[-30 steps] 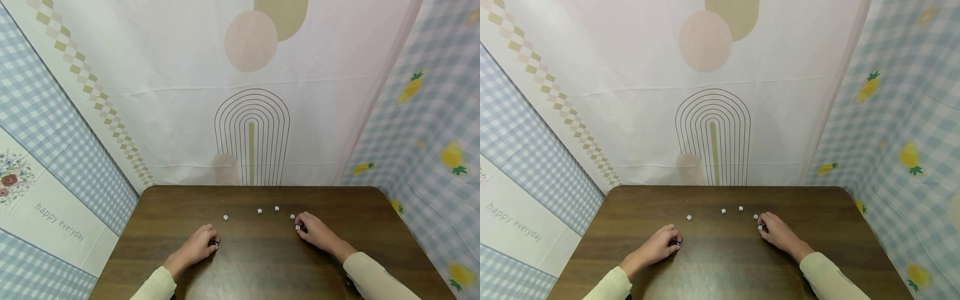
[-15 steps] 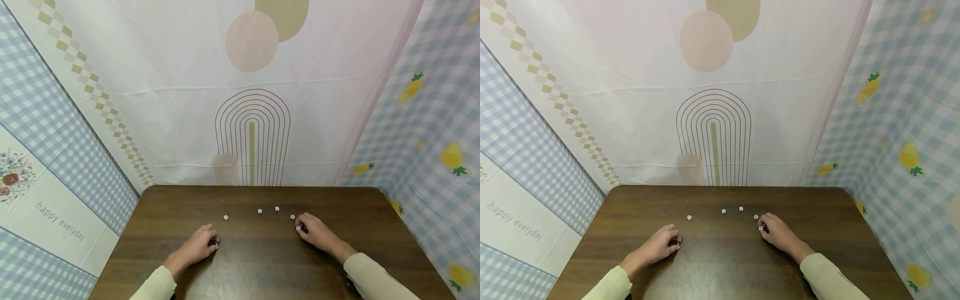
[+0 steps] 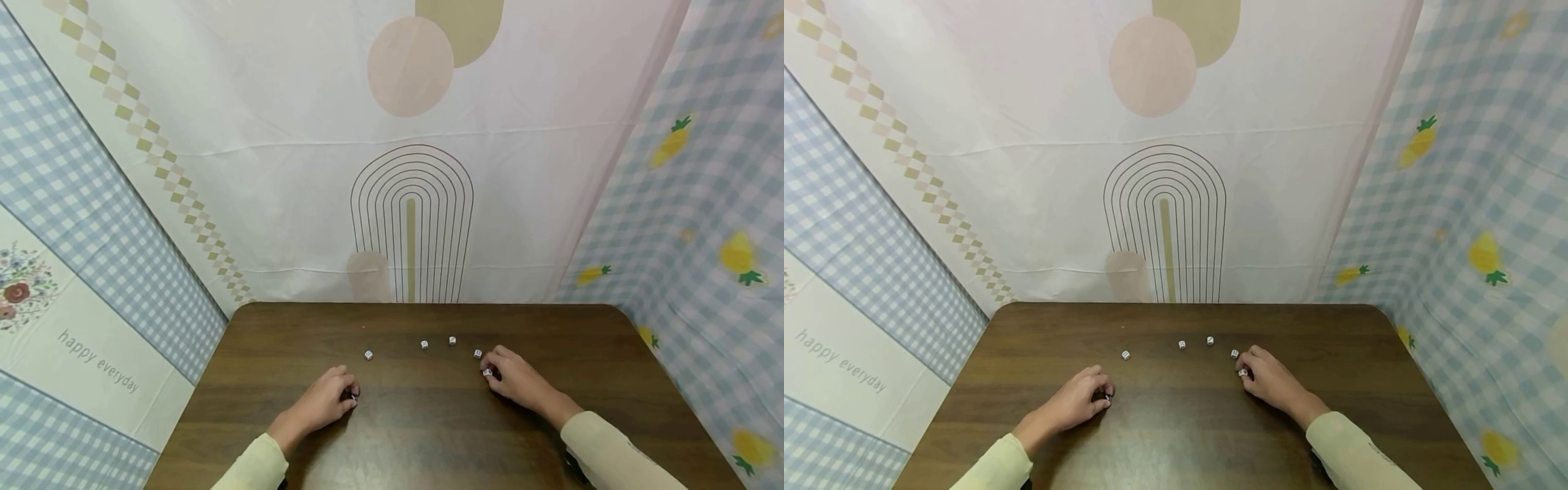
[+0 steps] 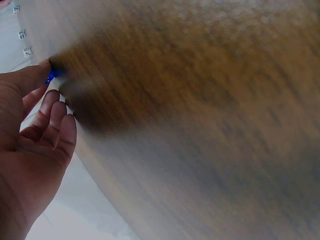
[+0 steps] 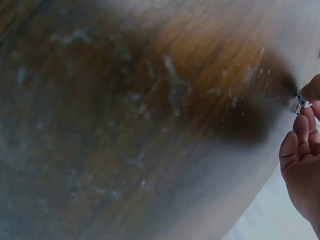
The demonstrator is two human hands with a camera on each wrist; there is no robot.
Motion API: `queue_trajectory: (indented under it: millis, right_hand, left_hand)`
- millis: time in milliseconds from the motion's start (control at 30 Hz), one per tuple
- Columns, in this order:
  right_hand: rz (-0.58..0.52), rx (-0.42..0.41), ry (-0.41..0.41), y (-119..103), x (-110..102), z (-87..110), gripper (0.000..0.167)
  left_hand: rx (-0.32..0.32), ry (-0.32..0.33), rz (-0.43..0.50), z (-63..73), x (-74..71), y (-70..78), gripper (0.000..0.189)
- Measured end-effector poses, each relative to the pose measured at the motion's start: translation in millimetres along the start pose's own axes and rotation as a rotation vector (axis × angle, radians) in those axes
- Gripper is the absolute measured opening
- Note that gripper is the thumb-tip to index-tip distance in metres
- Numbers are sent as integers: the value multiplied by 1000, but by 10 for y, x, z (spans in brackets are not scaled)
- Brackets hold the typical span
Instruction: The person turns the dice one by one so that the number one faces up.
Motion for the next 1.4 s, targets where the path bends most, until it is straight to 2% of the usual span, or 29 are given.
queue_trajectory:
  millis: [167,533,733,1033,1400]
  right_hand:
    - [-3,-10,1,8,18,-9,11]
    - [-65,50,1,56,53,11,18]
    - [-105,50,2,39,40,13,14]
    - [-130,-49,20,-197,66,-84,13]
    - [-128,-176,60,-575,270,-224,16]
  left_hand:
    - [6,3,2,3,1,1,19]
    - [2,-4,6,-3,-8,1,18]
    - [7,6,1,9,2,-9,18]
    - [19,26,-12,12,3,-15,20]
    - [14,14,-3,2,17,-20,19]
Point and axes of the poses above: each hand's wrist, its own z-axis away from the middle knuckle, its own x-axis out of the palm, y = z × x, the point moved 2 cm from there along -z, towards the middle knuckle, and after that the axes turned 2 degrees about -y, right-handed, at the moved point
